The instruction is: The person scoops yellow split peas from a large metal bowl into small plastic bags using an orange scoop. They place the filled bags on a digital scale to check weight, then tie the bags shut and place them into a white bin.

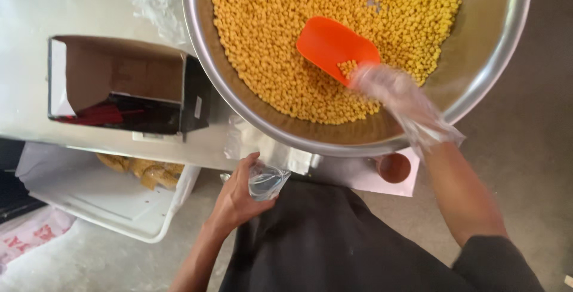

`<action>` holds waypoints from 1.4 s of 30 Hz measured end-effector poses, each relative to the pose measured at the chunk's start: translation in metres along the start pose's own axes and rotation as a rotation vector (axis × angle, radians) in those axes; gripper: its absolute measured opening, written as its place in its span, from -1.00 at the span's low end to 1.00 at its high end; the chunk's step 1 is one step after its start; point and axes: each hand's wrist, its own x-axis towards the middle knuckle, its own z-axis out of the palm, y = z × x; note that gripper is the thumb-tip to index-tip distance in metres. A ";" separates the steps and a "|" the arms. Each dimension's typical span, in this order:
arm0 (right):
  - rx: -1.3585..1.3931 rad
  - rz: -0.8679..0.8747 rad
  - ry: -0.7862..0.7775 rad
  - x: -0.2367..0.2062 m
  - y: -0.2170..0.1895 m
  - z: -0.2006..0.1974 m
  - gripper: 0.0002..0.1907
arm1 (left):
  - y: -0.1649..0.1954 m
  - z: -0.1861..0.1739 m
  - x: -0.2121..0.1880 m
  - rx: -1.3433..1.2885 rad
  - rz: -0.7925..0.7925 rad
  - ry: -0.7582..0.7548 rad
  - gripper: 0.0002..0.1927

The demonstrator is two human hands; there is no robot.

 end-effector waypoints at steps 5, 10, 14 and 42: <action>-0.350 0.512 0.361 0.064 0.005 -0.003 -0.65 | -0.016 -0.023 0.045 -0.125 0.013 -0.021 -0.03; -0.798 0.611 0.210 0.093 0.003 -0.024 -0.59 | -0.017 -0.040 0.080 -0.169 0.020 -0.127 0.00; -0.969 0.577 0.112 0.127 -0.030 -0.033 -0.56 | -0.011 -0.060 0.093 -0.156 -0.067 -0.272 0.00; -0.838 0.558 0.422 0.006 -0.039 -0.103 -0.46 | 0.121 -0.050 0.195 0.312 0.455 0.128 0.07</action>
